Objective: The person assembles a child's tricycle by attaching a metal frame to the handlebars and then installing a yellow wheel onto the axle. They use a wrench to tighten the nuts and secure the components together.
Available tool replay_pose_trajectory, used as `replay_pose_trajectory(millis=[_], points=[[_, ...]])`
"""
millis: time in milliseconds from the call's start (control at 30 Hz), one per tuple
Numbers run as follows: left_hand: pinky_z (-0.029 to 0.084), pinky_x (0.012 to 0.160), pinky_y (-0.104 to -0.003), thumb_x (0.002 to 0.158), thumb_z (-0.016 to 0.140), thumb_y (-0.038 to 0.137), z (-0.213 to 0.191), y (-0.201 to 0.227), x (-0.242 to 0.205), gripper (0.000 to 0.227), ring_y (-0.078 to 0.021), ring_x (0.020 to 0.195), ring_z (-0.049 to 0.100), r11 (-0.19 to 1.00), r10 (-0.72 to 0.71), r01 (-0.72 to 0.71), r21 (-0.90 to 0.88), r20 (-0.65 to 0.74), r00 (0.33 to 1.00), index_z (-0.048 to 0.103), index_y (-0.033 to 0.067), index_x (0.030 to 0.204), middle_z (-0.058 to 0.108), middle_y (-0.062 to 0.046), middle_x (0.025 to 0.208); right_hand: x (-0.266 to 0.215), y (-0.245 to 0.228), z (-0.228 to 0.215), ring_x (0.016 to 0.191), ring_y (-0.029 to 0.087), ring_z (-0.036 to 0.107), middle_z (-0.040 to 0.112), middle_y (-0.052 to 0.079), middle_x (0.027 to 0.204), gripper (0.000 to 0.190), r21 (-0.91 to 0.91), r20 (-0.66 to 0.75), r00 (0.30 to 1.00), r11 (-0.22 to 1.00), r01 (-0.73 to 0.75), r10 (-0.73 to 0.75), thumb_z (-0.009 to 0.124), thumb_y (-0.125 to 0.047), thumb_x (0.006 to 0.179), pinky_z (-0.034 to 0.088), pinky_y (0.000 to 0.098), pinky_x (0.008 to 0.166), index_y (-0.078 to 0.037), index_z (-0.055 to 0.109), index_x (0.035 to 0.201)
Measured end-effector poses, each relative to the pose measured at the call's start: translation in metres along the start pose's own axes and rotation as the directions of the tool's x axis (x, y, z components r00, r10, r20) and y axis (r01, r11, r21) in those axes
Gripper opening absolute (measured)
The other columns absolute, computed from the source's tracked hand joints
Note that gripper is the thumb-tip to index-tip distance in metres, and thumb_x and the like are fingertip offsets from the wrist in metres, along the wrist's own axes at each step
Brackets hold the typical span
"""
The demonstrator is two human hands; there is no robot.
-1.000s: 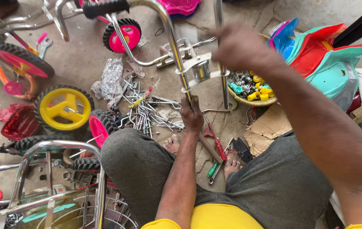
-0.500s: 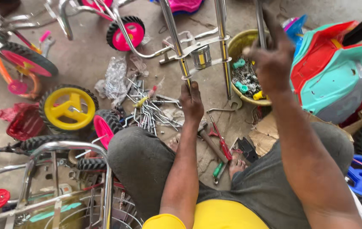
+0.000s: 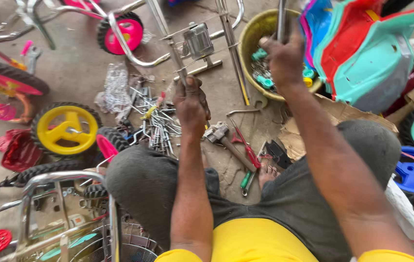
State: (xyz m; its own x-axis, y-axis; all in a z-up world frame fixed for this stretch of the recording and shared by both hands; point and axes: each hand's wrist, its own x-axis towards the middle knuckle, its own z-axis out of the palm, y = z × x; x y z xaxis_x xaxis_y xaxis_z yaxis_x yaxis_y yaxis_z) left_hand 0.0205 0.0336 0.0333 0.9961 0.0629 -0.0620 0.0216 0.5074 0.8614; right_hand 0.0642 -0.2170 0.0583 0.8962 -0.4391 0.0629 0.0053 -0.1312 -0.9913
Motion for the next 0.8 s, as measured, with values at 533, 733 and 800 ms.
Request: replay_pose_trajectory(millis=[533,733,800], points=[[0.046,0.040,-0.028,0.101,0.070,0.023,0.017,-0.011,0.028,0.026,-0.0132,0.047,0.054,1.000,0.014,-0.014,-0.004,0.056,0.998,0.064,-0.0013,0.109,0.060,-0.007,0.071,-0.005,0.217,-0.037,0.099,0.031,0.074,0.076,0.016,0.110,0.043,-0.876,0.422,0.577,0.478,0.061,0.700,0.075,-0.044,0.088,0.058,0.0428,0.091,-0.008,0.077,0.112],[0.044,0.045,-0.027,0.099,0.073,0.016,0.017,0.001,0.041,0.033,-0.0123,0.052,0.052,1.000,-0.003,0.003,-0.010,0.015,1.000,0.061,-0.0045,0.122,0.057,-0.006,0.075,0.074,0.251,-0.065,0.093,0.023,0.075,0.078,0.012,0.103,0.024,-0.645,0.052,0.984,0.758,-0.097,0.170,0.075,-0.010,0.081,0.058,0.0360,0.089,-0.009,0.080,0.104],[0.044,0.044,-0.028,0.098,0.073,0.015,0.020,0.005,0.046,0.034,-0.0131,0.050,0.052,0.994,-0.018,0.023,-0.107,0.043,0.999,0.060,-0.0045,0.123,0.056,-0.007,0.074,0.087,0.270,-0.064,0.089,0.021,0.076,0.079,0.009,0.097,0.025,-0.563,-0.066,0.969,0.793,-0.233,0.238,0.077,-0.007,0.076,0.059,0.0345,0.086,-0.010,0.079,0.101]])
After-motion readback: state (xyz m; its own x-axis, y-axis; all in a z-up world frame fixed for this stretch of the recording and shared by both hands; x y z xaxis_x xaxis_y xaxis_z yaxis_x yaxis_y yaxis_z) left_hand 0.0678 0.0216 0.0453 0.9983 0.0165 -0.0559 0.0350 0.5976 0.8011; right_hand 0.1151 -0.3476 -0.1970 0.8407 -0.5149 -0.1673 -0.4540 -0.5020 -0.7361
